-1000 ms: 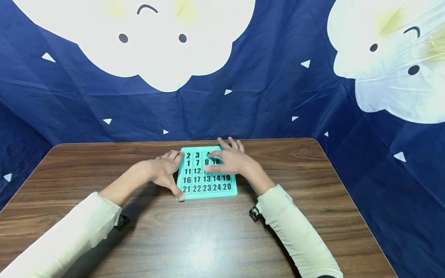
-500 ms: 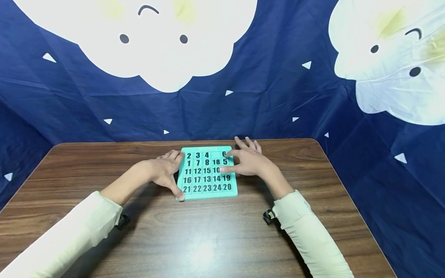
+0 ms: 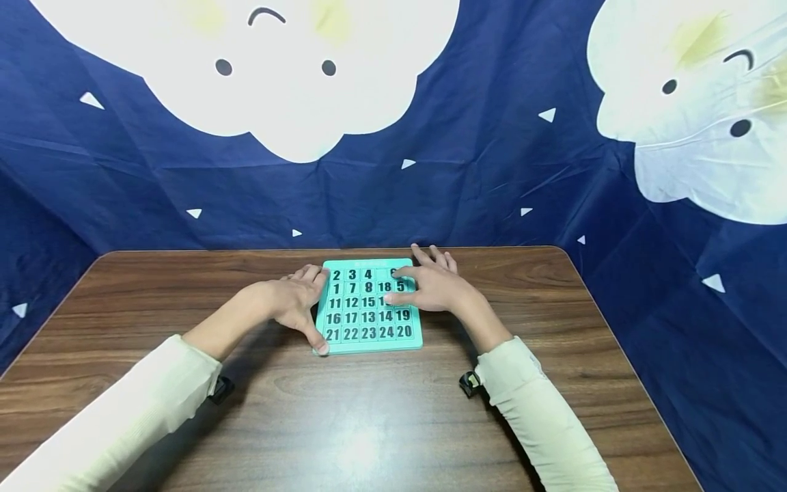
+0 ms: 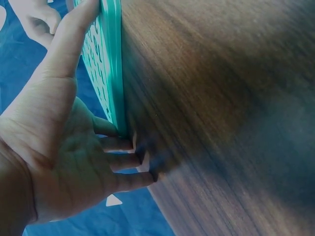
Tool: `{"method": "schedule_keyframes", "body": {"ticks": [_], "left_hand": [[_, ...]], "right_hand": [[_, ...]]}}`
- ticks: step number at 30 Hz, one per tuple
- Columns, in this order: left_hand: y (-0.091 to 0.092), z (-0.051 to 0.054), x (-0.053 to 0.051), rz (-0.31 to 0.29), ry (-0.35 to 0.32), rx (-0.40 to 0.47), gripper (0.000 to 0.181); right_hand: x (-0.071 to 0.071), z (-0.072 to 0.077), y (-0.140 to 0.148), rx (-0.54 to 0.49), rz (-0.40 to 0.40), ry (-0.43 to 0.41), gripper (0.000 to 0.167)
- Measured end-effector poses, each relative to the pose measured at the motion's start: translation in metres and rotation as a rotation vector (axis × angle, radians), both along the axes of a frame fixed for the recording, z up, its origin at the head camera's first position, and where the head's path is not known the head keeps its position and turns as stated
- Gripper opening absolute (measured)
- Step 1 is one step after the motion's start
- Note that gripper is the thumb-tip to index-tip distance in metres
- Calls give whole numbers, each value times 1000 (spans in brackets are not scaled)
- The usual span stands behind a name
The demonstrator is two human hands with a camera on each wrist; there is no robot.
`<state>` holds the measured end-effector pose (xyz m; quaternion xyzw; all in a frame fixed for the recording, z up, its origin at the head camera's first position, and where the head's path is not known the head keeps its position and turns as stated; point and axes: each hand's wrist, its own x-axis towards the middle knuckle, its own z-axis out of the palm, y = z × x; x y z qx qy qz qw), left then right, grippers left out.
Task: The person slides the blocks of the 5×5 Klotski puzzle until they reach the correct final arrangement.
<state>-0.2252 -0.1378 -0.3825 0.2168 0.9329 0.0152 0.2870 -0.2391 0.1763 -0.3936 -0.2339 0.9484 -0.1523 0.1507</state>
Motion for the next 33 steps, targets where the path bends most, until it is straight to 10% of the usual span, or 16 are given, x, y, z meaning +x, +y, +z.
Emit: {"method": "schedule_keyframes", "body": {"ticks": [33], "left_hand": [[1, 0, 0, -7, 11, -4, 172]], "right_hand": [[0, -10, 0, -14, 23, -58, 76]]}}
